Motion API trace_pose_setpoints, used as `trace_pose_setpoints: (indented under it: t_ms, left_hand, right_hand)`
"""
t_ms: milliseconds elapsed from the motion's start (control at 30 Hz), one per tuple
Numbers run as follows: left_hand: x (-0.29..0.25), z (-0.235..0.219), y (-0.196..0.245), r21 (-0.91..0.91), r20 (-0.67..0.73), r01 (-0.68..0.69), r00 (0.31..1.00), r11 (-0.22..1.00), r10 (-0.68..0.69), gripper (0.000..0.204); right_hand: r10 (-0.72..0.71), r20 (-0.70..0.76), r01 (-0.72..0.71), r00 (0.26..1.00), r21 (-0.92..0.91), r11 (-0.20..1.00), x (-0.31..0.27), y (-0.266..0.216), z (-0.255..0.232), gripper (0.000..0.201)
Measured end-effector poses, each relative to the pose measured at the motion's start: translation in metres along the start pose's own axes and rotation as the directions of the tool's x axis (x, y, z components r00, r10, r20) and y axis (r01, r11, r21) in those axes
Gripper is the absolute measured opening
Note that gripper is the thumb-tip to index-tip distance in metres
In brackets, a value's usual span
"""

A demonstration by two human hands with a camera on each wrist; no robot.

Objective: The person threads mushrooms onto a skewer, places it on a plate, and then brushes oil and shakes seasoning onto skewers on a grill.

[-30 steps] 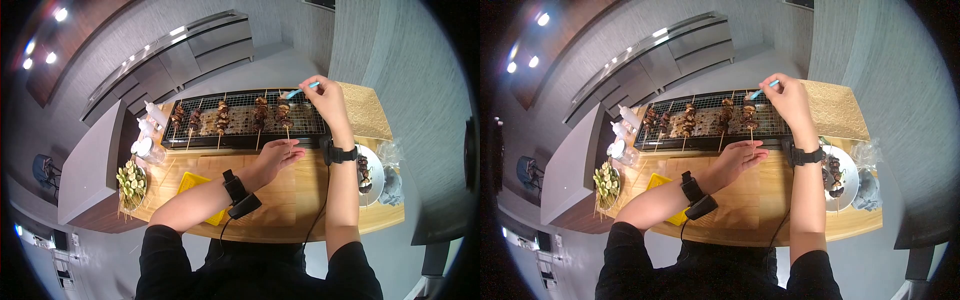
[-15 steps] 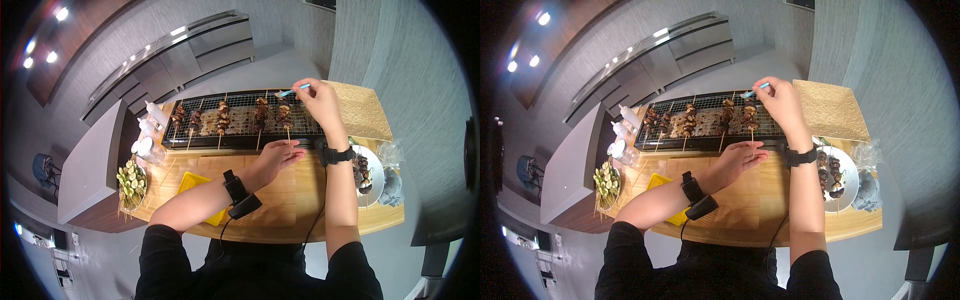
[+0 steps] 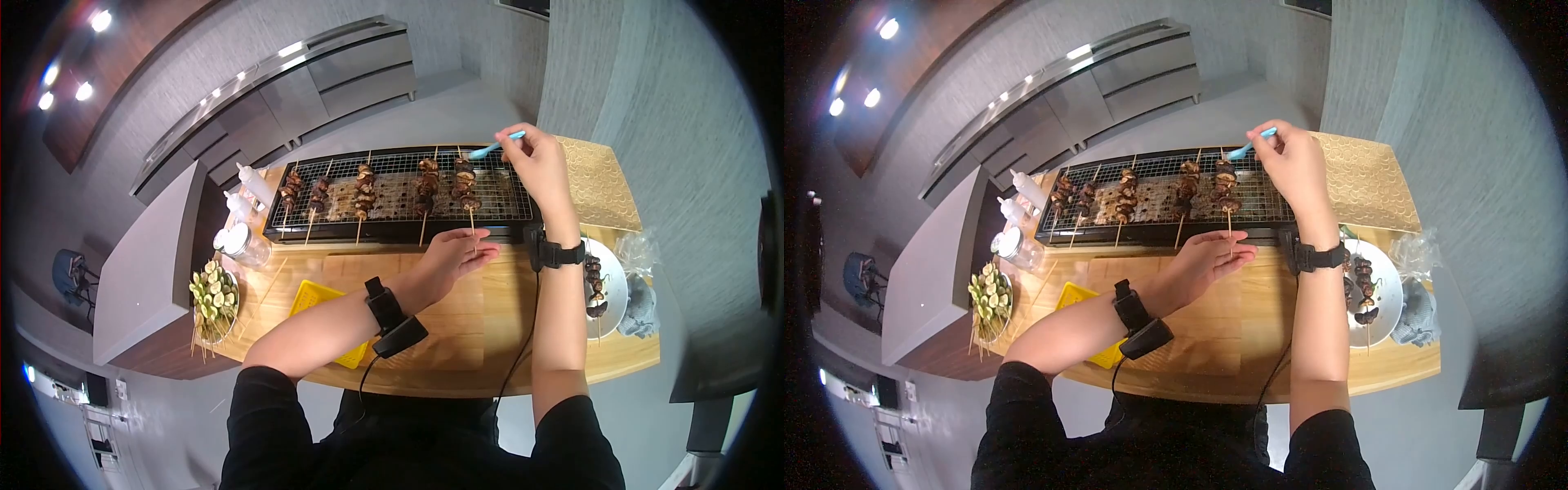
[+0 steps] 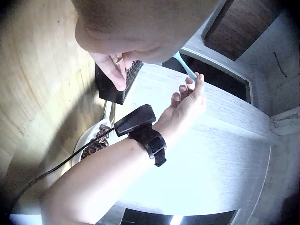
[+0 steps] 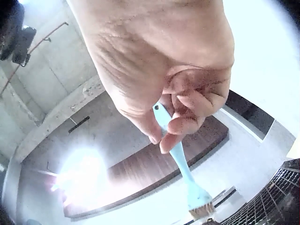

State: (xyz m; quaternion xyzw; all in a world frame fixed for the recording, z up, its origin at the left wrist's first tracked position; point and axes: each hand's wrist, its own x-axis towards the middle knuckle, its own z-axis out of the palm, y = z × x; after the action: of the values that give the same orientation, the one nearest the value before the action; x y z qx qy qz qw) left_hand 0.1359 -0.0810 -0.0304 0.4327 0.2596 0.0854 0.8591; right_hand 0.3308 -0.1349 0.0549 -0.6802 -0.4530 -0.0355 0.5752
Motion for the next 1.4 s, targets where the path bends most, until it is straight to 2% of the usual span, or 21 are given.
trace_pose_setpoints:
  t_ms: [100,200,400,500,600,733,1033,1233,1400]
  left_hand:
    - [0.001,-0.001,-0.001,0.002,0.001,0.0,1.0,1.0,0.0,0.028]
    - [0.0,-0.001,-0.001,-0.004,0.007,-0.005,1.0,1.0,0.005,0.028]
    - [0.001,-0.001,-0.001,0.005,-0.004,-0.014,1.0,1.0,0.014,0.027]
    - [0.0,0.0,-0.001,0.032,0.009,-0.035,0.999,0.999,0.035,0.027]
    - [-0.006,0.004,0.002,0.057,0.058,-0.071,0.996,0.996,0.068,0.027]
    - [-0.006,0.006,0.001,0.052,0.101,-0.094,0.991,0.994,0.089,0.029]
    - [-0.006,0.01,0.003,0.037,0.059,-0.044,0.997,0.998,0.042,0.032]
    - [-0.005,0.009,0.003,0.026,0.039,-0.03,0.999,0.999,0.029,0.033]
    - [-0.005,0.007,0.003,0.025,0.03,-0.017,0.999,1.0,0.016,0.033]
  right_hand:
    - [-0.009,0.068,0.015,0.998,-0.092,0.996,0.002,0.006,0.0,0.022]
    - [0.012,0.045,-0.012,0.999,-0.013,1.0,0.0,0.002,0.0,0.022]
    - [-0.018,0.186,0.022,0.982,-0.018,1.0,0.0,0.0,-0.012,0.021]
    - [0.001,0.132,-0.008,0.991,0.051,0.999,-0.001,-0.007,-0.015,0.02]
    - [0.01,-0.012,-0.009,1.0,0.122,0.993,0.002,-0.017,-0.022,0.019]
    - [-0.021,-0.107,0.041,0.994,0.19,0.981,0.004,-0.017,-0.027,0.018]
    - [-0.006,-0.097,0.02,0.995,0.147,0.989,0.002,-0.02,-0.029,0.017]
    - [-0.014,0.024,0.012,1.0,0.101,0.995,0.001,-0.019,-0.029,0.019]
    - [-0.037,0.034,0.032,0.999,0.13,0.991,-0.002,-0.017,-0.018,0.021]
